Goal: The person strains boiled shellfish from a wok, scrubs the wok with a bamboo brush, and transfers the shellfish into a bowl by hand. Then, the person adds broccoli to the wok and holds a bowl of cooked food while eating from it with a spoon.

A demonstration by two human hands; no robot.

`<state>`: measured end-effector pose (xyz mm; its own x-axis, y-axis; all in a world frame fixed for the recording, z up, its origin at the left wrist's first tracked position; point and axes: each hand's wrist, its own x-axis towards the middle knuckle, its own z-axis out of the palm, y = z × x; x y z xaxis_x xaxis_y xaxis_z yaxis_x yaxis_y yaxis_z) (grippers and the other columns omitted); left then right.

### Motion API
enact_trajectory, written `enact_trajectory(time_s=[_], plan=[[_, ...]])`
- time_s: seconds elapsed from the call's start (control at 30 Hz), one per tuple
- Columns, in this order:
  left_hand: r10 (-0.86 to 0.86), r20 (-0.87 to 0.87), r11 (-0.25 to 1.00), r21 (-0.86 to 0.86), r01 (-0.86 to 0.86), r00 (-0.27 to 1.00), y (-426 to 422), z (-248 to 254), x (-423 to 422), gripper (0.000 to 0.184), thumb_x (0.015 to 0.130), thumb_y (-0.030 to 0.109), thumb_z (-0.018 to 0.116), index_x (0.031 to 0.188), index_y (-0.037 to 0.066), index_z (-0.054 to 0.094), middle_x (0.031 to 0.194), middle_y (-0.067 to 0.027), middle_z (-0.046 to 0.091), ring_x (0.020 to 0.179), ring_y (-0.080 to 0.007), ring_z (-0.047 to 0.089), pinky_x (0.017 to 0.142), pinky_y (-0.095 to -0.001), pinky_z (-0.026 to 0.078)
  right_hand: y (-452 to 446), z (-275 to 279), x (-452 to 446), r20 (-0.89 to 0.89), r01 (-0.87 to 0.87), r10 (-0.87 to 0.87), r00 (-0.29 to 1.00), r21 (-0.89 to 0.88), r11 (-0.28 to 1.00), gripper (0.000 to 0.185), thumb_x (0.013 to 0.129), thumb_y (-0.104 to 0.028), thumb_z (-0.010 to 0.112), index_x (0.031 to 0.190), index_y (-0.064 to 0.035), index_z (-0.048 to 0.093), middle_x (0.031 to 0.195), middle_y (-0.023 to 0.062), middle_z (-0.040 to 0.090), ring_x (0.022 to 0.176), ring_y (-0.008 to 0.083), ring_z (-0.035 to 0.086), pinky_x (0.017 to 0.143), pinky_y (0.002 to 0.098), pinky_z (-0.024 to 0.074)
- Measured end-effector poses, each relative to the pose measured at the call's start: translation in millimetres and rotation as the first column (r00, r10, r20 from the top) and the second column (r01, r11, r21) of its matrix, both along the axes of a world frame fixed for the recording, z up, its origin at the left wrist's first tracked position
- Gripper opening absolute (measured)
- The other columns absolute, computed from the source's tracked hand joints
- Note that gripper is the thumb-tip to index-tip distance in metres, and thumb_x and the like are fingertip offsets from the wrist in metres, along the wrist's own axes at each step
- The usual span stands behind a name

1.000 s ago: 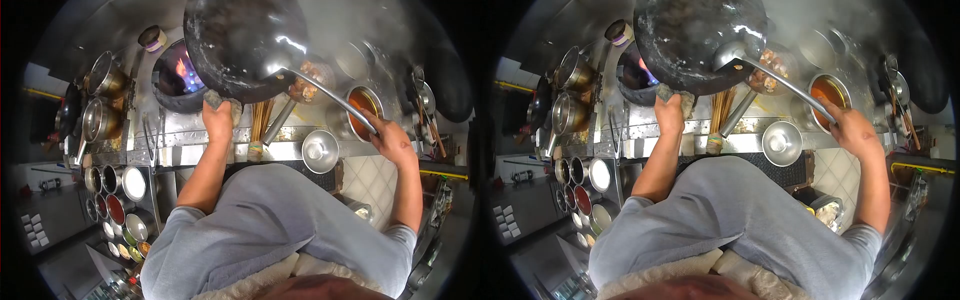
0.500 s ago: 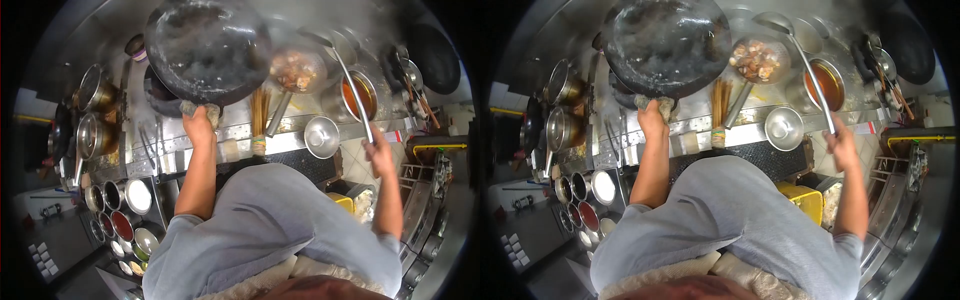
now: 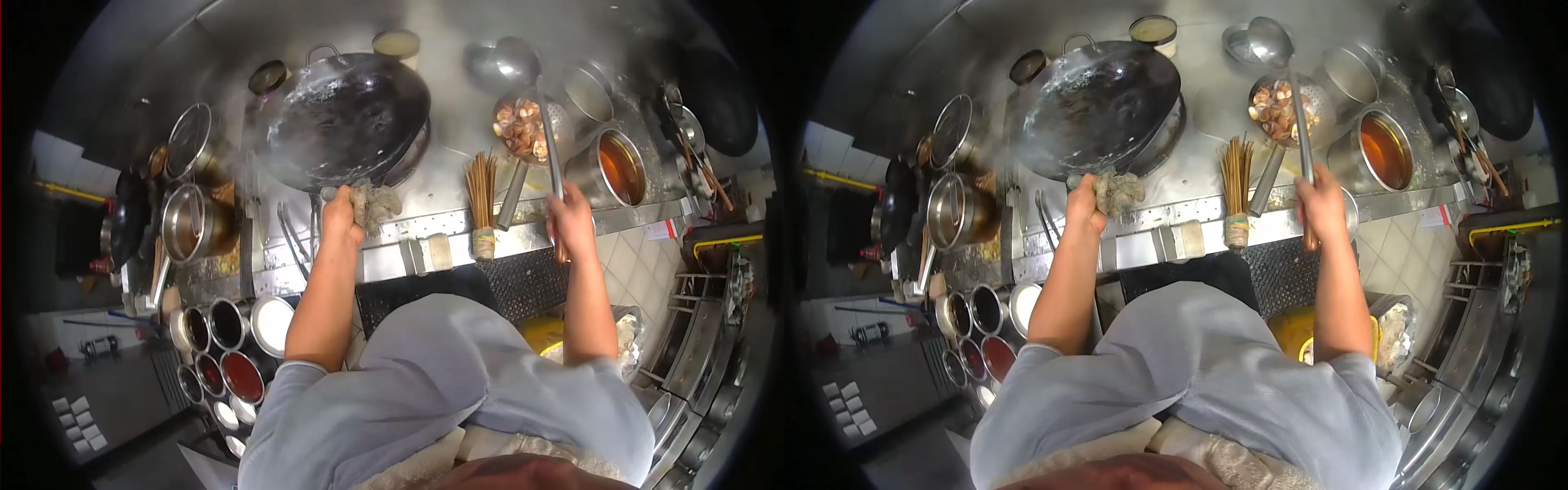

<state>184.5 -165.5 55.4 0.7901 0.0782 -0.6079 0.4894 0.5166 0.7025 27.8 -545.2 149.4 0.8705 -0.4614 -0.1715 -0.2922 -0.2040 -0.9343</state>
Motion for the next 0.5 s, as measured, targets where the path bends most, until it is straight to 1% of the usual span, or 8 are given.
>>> enact_trajectory(time_s=[0.07,0.13,0.2,0.27,0.37,0.4,0.47,0.5], plan=[[0.005,0.010,0.999,-0.040,-0.005,1.000,-2.2,-3.4,20.0,0.024,0.092,0.015,0.058,0.100,-0.007,0.063,0.093,-0.0144,0.068,0.081,-0.0264,0.069,0.071,-0.0405,0.058,-20.6,1.4,57.7,-0.139,-0.029,-0.012,0.990,-0.290,0.957,0.036,0.090,-0.015,0.063,0.121,0.0026,0.057,0.064,0.0109,0.060,0.044,0.0174,0.057,0.041,0.0351,0.0440],[0.031,-0.013,0.999,-0.011,-0.031,0.999,0.5,-13.2,25.0,0.028,0.095,0.017,0.059,0.108,-0.007,0.061,0.099,-0.0157,0.068,0.089,-0.0295,0.070,0.077,-0.0440,0.059,-41.2,-6.2,126.1,-0.251,-0.026,-0.076,0.965,-0.383,0.924,0.038,0.087,-0.017,0.065,0.118,0.0036,0.062,0.072,0.0210,0.067,0.056,0.0279,0.067,0.052,0.0392,0.0529],[0.091,0.008,0.989,-0.121,-0.089,0.996,-0.7,-3.5,20.7,0.032,0.097,0.021,0.060,0.114,-0.007,0.059,0.107,-0.0172,0.067,0.094,-0.0313,0.069,0.081,-0.0460,0.059,-86.5,-56.4,204.4,-0.194,-0.089,-0.110,0.975,-0.790,0.606,0.037,0.085,-0.018,0.065,0.115,0.0033,0.067,0.083,0.0263,0.071,0.074,0.0371,0.072,0.066,0.0406,0.0572],[0.109,-0.002,0.975,-0.197,-0.107,0.994,-1.2,-0.6,12.3,0.037,0.098,0.025,0.060,0.121,-0.005,0.056,0.114,-0.0166,0.066,0.101,-0.0320,0.067,0.084,-0.0476,0.059,-109.3,-57.7,269.1,-0.506,-0.296,-0.090,0.858,-0.629,0.719,0.041,0.087,-0.027,0.064,0.112,0.0058,0.066,0.100,0.0309,0.069,0.103,0.0473,0.065,0.085,0.0463,0.0543],[0.094,-0.003,0.952,-0.291,-0.091,0.996,-1.1,3.6,13.6,0.045,0.100,0.033,0.058,0.131,0.001,0.053,0.125,-0.0126,0.064,0.115,-0.0314,0.062,0.089,-0.0494,0.057,-161.7,-73.4,324.5,-0.429,-0.200,0.134,0.893,-0.112,0.973,0.026,0.084,-0.022,0.068,0.099,0.0001,0.068,0.090,0.0210,0.070,0.086,0.0368,0.066,0.074,0.0416,0.0547],[0.035,-0.028,0.929,-0.367,-0.043,0.999,-3.4,7.4,10.0,0.047,0.099,0.039,0.057,0.134,0.007,0.053,0.124,-0.0091,0.064,0.118,-0.0299,0.060,0.095,-0.0518,0.053,-183.7,-78.7,336.4,-0.383,-0.173,0.190,0.904,0.080,0.982,0.021,0.083,-0.020,0.069,0.095,-0.0018,0.068,0.086,0.0177,0.070,0.080,0.0334,0.066,0.070,0.0401,0.0549],[0.079,-0.084,0.974,-0.205,-0.094,0.993,-13.2,10.7,9.1,0.046,0.098,0.039,0.058,0.132,0.008,0.055,0.122,-0.0095,0.065,0.115,-0.0290,0.062,0.093,-0.0516,0.053,-192.7,-93.1,355.1,-0.287,-0.134,0.289,0.913,0.456,0.880,0.012,0.081,-0.016,0.071,0.086,-0.0056,0.070,0.079,0.0111,0.070,0.068,0.0264,0.067,0.062,0.0370,0.0551],[0.124,-0.110,0.984,-0.114,-0.136,0.986,-12.2,12.6,6.7,0.045,0.098,0.039,0.059,0.131,0.009,0.056,0.121,-0.0097,0.065,0.113,-0.0285,0.063,0.092,-0.0515,0.053,-167.2,-74.2,337.2,-0.212,0.101,0.037,0.977,0.604,0.790,0.011,0.084,-0.014,0.069,0.077,-0.0115,0.061,0.069,0.0017,0.061,0.057,0.0153,0.057,0.054,0.0325,0.0522]])
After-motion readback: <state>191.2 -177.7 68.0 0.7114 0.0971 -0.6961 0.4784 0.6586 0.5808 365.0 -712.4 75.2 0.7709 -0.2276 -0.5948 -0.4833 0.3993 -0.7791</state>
